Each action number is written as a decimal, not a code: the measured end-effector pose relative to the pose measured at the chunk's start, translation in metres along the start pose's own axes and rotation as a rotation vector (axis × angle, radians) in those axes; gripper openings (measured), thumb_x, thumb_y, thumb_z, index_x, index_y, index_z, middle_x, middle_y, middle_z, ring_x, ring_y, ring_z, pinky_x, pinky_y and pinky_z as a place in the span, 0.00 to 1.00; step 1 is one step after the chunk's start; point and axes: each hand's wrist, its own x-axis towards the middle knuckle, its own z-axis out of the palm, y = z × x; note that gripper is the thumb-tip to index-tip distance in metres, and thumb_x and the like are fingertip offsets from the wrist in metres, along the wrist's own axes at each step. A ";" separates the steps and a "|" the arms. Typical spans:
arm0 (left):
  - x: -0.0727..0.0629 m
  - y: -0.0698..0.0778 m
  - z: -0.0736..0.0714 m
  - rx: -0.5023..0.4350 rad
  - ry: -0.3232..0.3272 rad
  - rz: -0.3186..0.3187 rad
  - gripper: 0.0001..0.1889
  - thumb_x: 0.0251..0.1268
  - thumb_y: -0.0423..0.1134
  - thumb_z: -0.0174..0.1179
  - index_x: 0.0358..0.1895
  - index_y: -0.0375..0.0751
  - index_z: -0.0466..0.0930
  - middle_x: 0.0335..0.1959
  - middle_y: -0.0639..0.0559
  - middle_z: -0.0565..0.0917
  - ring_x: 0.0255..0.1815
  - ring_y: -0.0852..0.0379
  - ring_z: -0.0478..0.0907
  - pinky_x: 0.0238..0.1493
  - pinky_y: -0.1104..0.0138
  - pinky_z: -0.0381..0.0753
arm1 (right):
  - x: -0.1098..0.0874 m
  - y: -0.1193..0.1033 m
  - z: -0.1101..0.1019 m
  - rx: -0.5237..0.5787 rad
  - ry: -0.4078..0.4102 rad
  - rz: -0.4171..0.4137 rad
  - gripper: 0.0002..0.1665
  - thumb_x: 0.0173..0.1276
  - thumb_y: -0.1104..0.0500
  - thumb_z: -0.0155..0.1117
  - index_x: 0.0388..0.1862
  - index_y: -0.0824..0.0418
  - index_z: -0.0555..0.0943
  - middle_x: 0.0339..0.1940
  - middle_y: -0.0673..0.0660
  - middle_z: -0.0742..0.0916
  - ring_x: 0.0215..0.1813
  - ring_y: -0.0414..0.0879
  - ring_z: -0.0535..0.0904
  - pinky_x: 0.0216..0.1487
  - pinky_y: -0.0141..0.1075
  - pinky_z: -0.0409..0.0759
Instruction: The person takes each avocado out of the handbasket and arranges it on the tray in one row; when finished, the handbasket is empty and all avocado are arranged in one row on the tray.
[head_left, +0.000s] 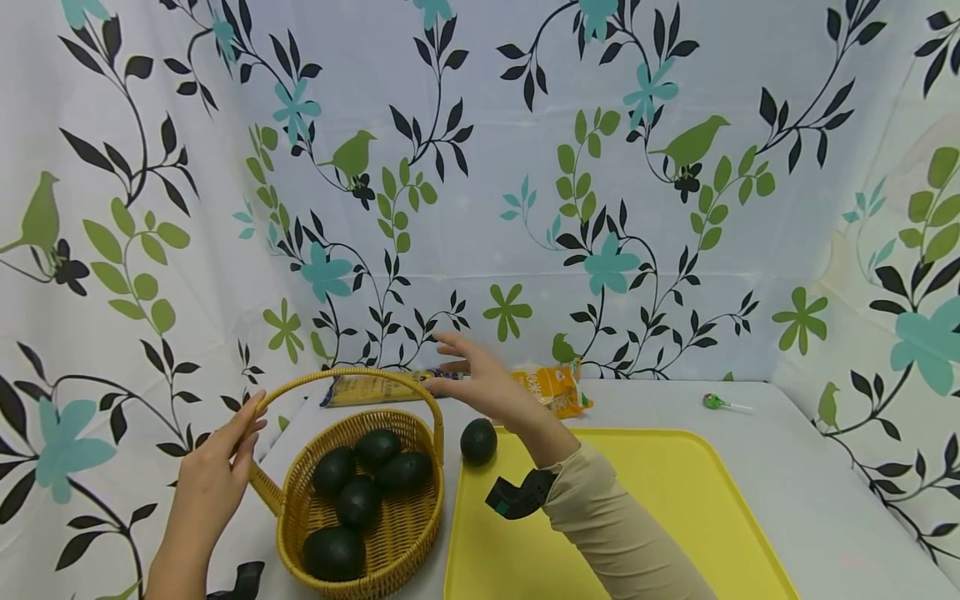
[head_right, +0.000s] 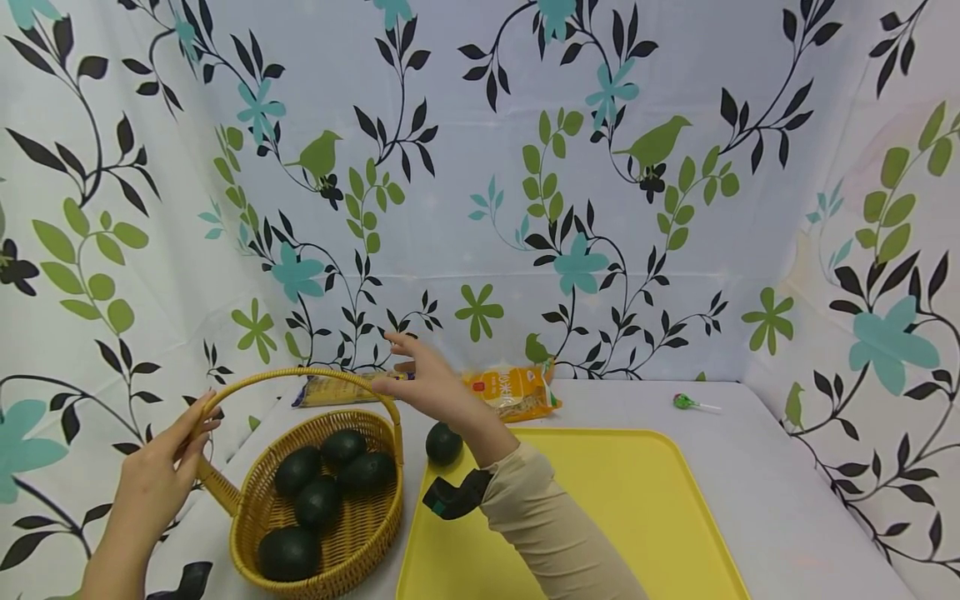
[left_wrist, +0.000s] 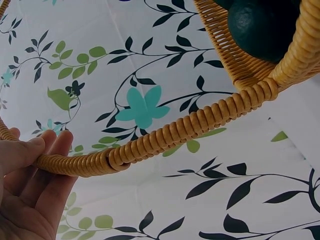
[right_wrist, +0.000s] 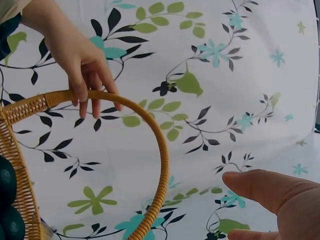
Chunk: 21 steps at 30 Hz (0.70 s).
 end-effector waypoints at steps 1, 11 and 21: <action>0.000 0.000 0.000 0.000 0.000 0.000 0.39 0.53 0.18 0.60 0.68 0.52 0.67 0.43 0.38 0.86 0.37 0.40 0.83 0.31 0.65 0.78 | -0.001 -0.002 0.002 -0.002 -0.016 -0.005 0.40 0.66 0.53 0.63 0.74 0.43 0.57 0.72 0.54 0.68 0.69 0.52 0.69 0.63 0.51 0.74; 0.001 0.000 0.000 -0.003 0.002 -0.009 0.38 0.53 0.19 0.60 0.68 0.52 0.67 0.40 0.37 0.86 0.37 0.38 0.83 0.32 0.59 0.77 | -0.004 -0.015 0.033 -0.029 -0.186 -0.058 0.39 0.65 0.50 0.62 0.73 0.39 0.58 0.70 0.51 0.71 0.69 0.48 0.70 0.64 0.45 0.74; 0.001 0.001 0.000 -0.002 0.000 -0.016 0.38 0.53 0.18 0.60 0.68 0.52 0.68 0.41 0.37 0.86 0.37 0.39 0.83 0.32 0.63 0.78 | -0.002 -0.008 0.048 -0.036 -0.268 -0.039 0.37 0.66 0.49 0.62 0.72 0.39 0.60 0.69 0.49 0.72 0.68 0.44 0.70 0.63 0.39 0.74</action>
